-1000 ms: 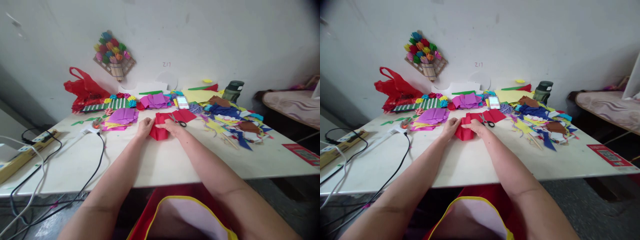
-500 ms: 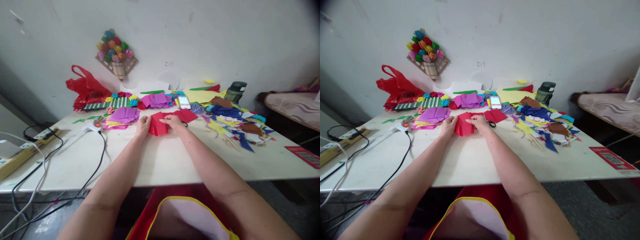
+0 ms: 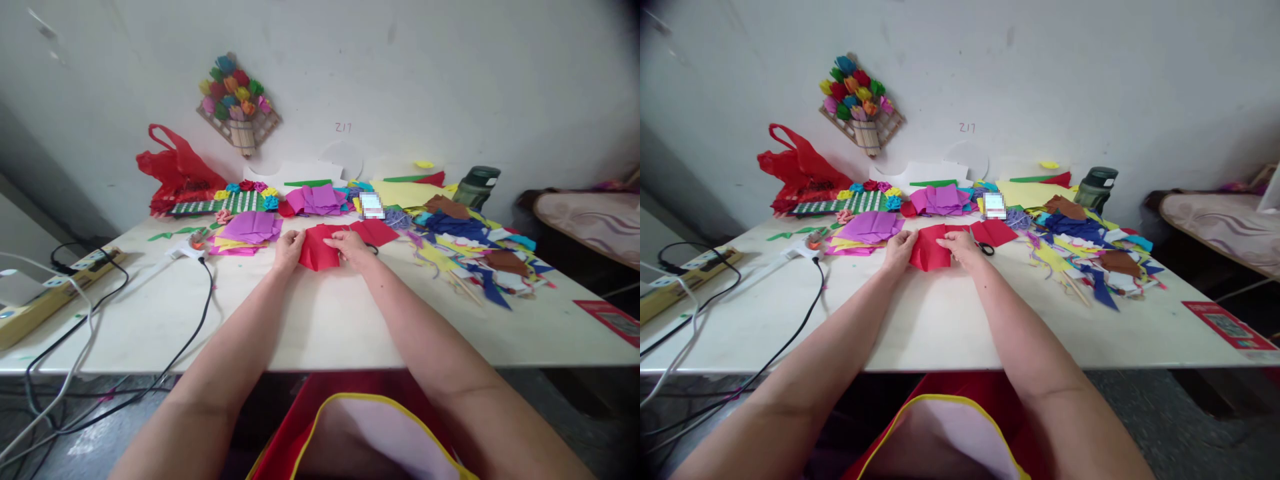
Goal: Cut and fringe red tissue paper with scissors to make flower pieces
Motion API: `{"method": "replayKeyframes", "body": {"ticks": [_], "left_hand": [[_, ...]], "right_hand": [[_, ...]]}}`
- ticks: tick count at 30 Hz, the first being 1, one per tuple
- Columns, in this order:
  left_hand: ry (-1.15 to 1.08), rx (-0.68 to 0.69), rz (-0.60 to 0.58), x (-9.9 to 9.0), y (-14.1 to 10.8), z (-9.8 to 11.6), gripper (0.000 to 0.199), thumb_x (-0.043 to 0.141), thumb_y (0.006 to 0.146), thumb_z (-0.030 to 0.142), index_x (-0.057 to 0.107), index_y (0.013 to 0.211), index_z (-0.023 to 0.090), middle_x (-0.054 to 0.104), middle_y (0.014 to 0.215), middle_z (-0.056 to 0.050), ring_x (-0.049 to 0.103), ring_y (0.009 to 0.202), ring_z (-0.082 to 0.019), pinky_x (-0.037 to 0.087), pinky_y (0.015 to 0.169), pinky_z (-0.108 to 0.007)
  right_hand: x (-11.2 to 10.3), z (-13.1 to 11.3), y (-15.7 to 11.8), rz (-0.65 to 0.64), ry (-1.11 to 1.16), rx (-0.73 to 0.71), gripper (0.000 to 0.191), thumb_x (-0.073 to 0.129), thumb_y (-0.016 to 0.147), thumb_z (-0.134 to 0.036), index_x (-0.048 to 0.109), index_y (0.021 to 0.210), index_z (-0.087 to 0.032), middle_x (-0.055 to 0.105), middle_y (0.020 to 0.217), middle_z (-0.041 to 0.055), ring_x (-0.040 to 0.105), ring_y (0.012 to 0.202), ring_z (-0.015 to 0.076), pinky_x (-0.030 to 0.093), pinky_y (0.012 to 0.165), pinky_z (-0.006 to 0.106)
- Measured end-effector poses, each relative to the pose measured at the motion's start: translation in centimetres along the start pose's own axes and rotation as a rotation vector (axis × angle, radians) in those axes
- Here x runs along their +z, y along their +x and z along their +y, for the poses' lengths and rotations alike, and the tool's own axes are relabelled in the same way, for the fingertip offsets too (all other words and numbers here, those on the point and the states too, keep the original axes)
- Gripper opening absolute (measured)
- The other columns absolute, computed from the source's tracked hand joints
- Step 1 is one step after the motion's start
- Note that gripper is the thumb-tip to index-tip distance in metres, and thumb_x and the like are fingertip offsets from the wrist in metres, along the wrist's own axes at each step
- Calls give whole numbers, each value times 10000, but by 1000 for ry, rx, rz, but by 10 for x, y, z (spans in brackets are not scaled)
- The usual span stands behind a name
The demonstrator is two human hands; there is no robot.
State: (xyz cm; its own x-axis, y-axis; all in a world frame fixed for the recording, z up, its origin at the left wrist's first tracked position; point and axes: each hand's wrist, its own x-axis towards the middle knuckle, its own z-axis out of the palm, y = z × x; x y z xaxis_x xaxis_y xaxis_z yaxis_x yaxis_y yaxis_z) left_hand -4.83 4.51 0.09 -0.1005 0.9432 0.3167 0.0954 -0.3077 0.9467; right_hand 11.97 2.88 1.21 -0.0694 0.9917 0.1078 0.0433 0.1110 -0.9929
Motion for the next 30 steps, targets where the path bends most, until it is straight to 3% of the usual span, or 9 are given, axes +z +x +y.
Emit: {"method": "replayKeyframes", "body": {"ticks": [8, 12, 16, 22, 30], "left_hand": [[-108, -79, -13, -1, -4, 5, 204, 600, 675, 346, 525, 597, 173, 485, 512, 26, 434, 474, -105, 314, 451, -215], [-125, -84, -23, 0, -4, 6, 190, 602, 676, 331, 540, 602, 167, 500, 510, 21, 440, 467, -103, 324, 446, -213], [-134, -76, -34, 0, -4, 7, 227, 612, 684, 357, 538, 592, 163, 499, 503, 17, 430, 457, -95, 312, 435, -208], [-159, -89, -23, -1, -4, 5, 234, 618, 682, 360, 531, 587, 164, 495, 495, 21, 427, 452, -92, 313, 436, -207], [-199, -111, -20, -1, -4, 5, 199, 634, 639, 328, 545, 590, 158, 527, 513, 14, 457, 461, -95, 333, 442, -206]], "right_hand": [[3, -3, -2, 90, -173, -127, 239, 663, 645, -382, 553, 552, -191, 413, 445, -76, 386, 442, 85, 293, 435, 215], [5, -1, -1, 92, -126, -155, 168, 676, 632, -360, 656, 660, -196, 594, 597, -38, 545, 599, 138, 407, 517, 226], [6, 1, 0, 80, -28, -192, 227, 685, 630, -332, 717, 814, -203, 692, 798, -6, 617, 760, 173, 486, 653, 270], [8, -3, -4, 20, 4, -230, 297, 689, 657, -302, 719, 937, -209, 717, 885, 23, 642, 839, 178, 494, 784, 321], [8, -4, -4, 68, -54, -251, 285, 660, 695, -243, 712, 971, -193, 703, 1016, 51, 644, 933, 207, 498, 839, 353]]}}
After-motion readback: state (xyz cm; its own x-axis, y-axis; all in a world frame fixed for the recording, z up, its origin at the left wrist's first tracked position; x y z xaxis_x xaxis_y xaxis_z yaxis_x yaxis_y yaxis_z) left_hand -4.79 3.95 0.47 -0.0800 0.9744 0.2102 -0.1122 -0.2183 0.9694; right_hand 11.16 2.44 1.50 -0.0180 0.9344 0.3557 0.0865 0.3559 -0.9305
